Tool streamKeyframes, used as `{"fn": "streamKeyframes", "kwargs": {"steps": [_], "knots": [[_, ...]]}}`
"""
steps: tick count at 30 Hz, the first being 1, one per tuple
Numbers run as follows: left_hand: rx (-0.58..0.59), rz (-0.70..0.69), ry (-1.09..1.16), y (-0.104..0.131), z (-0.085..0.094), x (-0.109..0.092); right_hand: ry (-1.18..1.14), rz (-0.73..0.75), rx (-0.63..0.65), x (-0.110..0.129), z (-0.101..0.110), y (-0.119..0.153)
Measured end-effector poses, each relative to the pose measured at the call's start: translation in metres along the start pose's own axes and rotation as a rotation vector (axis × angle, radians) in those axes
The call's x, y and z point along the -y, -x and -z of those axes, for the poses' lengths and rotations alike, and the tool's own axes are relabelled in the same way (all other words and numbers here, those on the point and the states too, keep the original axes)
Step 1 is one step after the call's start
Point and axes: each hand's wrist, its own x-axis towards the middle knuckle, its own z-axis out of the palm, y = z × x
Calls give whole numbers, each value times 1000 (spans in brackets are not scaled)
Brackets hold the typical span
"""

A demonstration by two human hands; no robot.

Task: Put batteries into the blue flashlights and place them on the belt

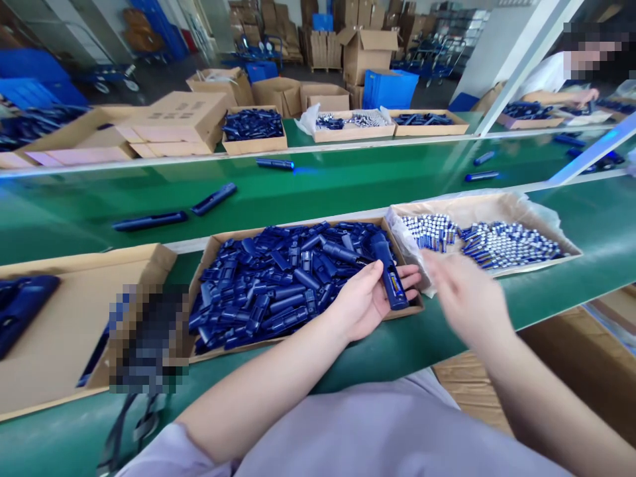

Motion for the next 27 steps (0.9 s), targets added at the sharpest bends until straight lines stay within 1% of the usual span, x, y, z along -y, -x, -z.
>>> {"fn": "streamKeyframes", "kwargs": {"steps": [1, 2, 3, 5, 6, 8, 10, 13, 16, 18, 20, 23, 25, 27], "knots": [[14, 34, 17, 0, 0, -2, 48, -200, -3, -21, 1, -14], [26, 63, 31, 1, -1, -3, 127, -417, 59, -43, 0, -30], [36, 86, 36, 1, -1, -5, 162, -509, 100, -65, -3, -45], [43, 110, 28, 3, -1, -6, 192, -590, 189, -98, -13, -71], [46, 118, 13, 3, 0, -7, 198, -597, 219, -108, -19, -80], [59, 129, -15, 4, 0, -7, 220, -617, 255, -115, -31, -89], [70, 129, -20, 5, 1, -7, 247, -641, 268, -112, -39, -88], [88, 133, -14, 4, 1, -6, 249, -649, 313, -105, -47, -78], [111, 137, -10, 3, 2, -5, 204, -613, 368, -103, -51, -69], [116, 128, -14, 3, 3, -4, 181, -605, 351, -101, -49, -66], [120, 119, -24, 2, 3, -3, 149, -595, 305, -95, -43, -63], [145, 117, -34, 2, 4, -1, 55, -523, 269, -74, -20, -52], [159, 114, -40, 2, 4, 0, -153, -416, 311, -52, -1, -39], [164, 103, -59, 2, 5, 1, -482, -296, 392, -28, 15, -24]]}}
